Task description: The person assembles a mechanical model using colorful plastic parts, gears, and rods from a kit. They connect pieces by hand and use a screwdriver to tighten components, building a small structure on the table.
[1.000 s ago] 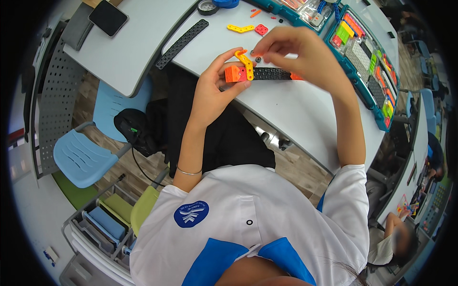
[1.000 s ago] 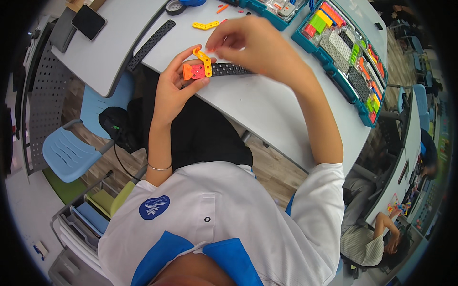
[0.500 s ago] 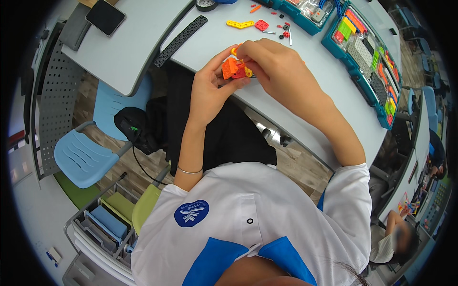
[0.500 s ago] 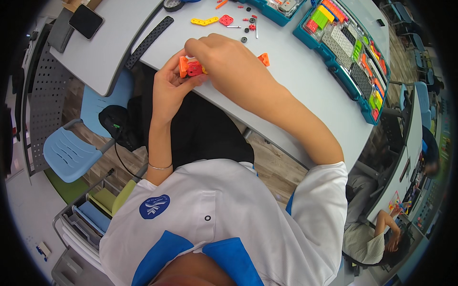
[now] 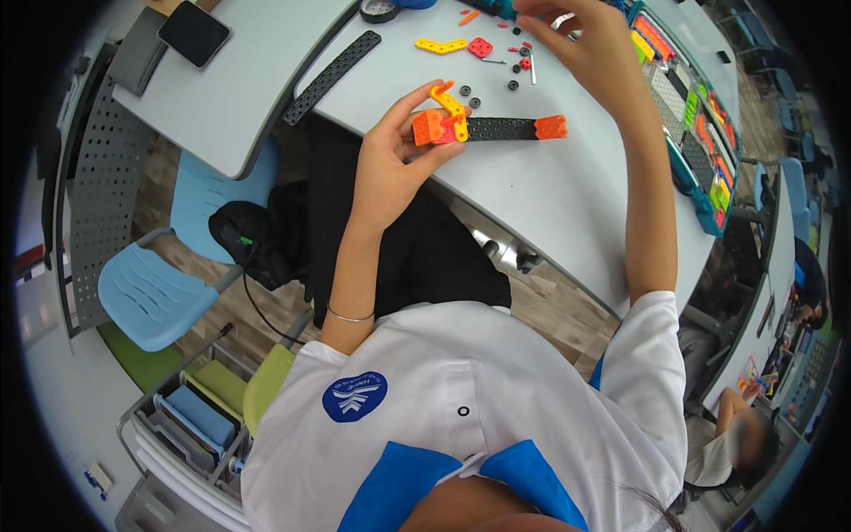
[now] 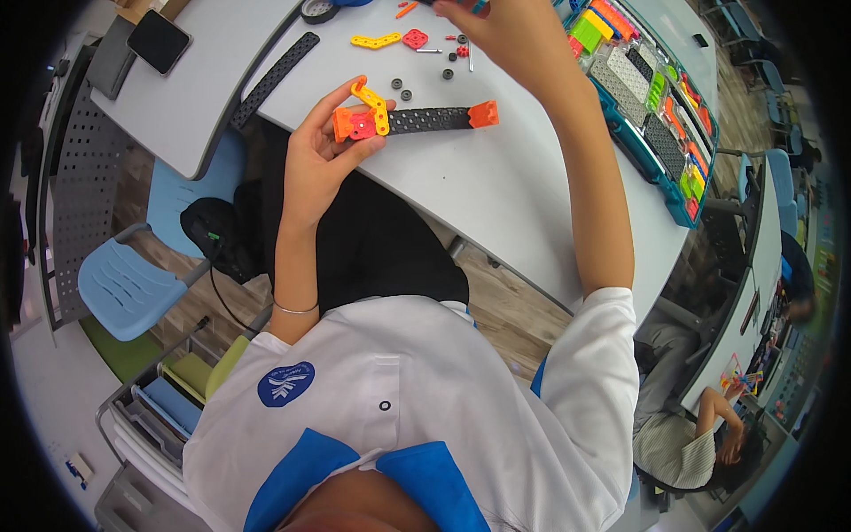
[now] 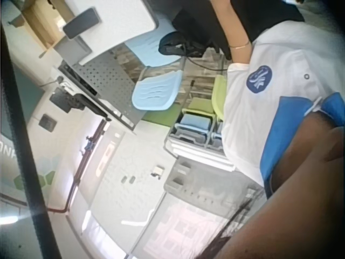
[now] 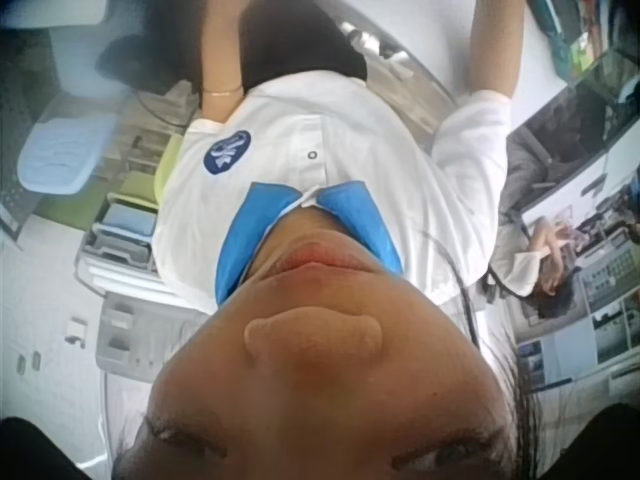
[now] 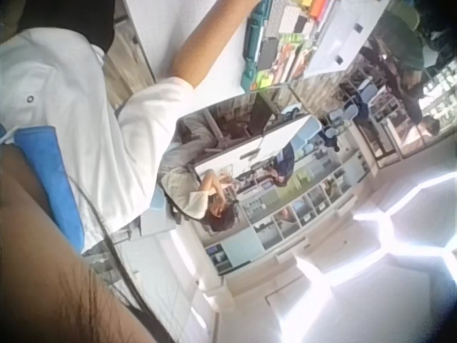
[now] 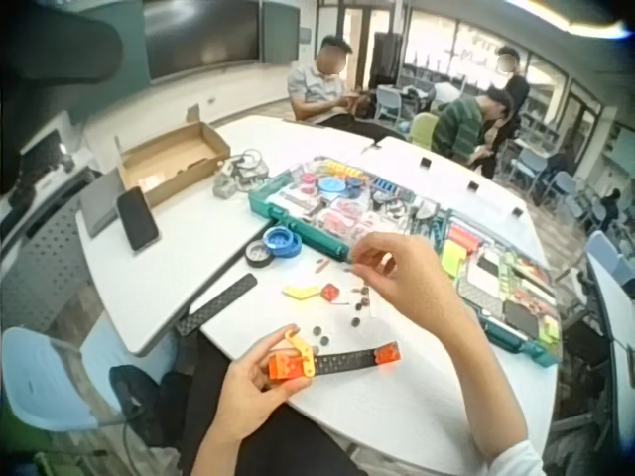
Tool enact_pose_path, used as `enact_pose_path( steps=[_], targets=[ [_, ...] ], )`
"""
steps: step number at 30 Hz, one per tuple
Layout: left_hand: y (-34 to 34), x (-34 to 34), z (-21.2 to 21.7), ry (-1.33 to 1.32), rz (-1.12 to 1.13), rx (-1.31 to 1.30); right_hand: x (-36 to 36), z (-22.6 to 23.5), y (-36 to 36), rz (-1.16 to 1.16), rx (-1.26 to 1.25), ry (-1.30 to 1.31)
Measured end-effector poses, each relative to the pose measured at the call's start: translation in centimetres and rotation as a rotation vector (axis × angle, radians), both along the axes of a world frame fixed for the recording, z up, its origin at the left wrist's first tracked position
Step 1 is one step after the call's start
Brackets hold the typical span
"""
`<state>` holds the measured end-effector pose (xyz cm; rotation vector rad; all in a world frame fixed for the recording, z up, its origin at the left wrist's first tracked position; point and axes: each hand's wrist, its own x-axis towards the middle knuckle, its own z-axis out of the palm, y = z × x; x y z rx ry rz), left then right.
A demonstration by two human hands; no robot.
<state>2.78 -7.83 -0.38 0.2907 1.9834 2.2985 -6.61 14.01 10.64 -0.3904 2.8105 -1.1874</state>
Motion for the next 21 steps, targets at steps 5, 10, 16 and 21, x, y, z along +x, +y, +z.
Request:
enact_pose_path(
  steps=[5, 10, 16, 21],
  targets=[
    [0.0, 0.0, 0.0, -0.003, -0.006, -0.034, -3.4, -7.1, 0.0, 0.202, 0.203, 0.44],
    [-0.1, 0.1, -0.1, -0.02, -0.001, -0.016, -5.0, -8.8, -1.1, 0.17, 0.314, 0.411],
    [-0.1, -0.1, 0.2, -0.024, -0.023, -0.022, -5.0, -8.6, -0.6, 0.177, 0.301, 0.428],
    [-0.4, -0.1, -0.7, -0.021, 0.003, -0.009, -1.6, -2.1, -0.7, 0.199, 0.125, 0.059]
  ],
)
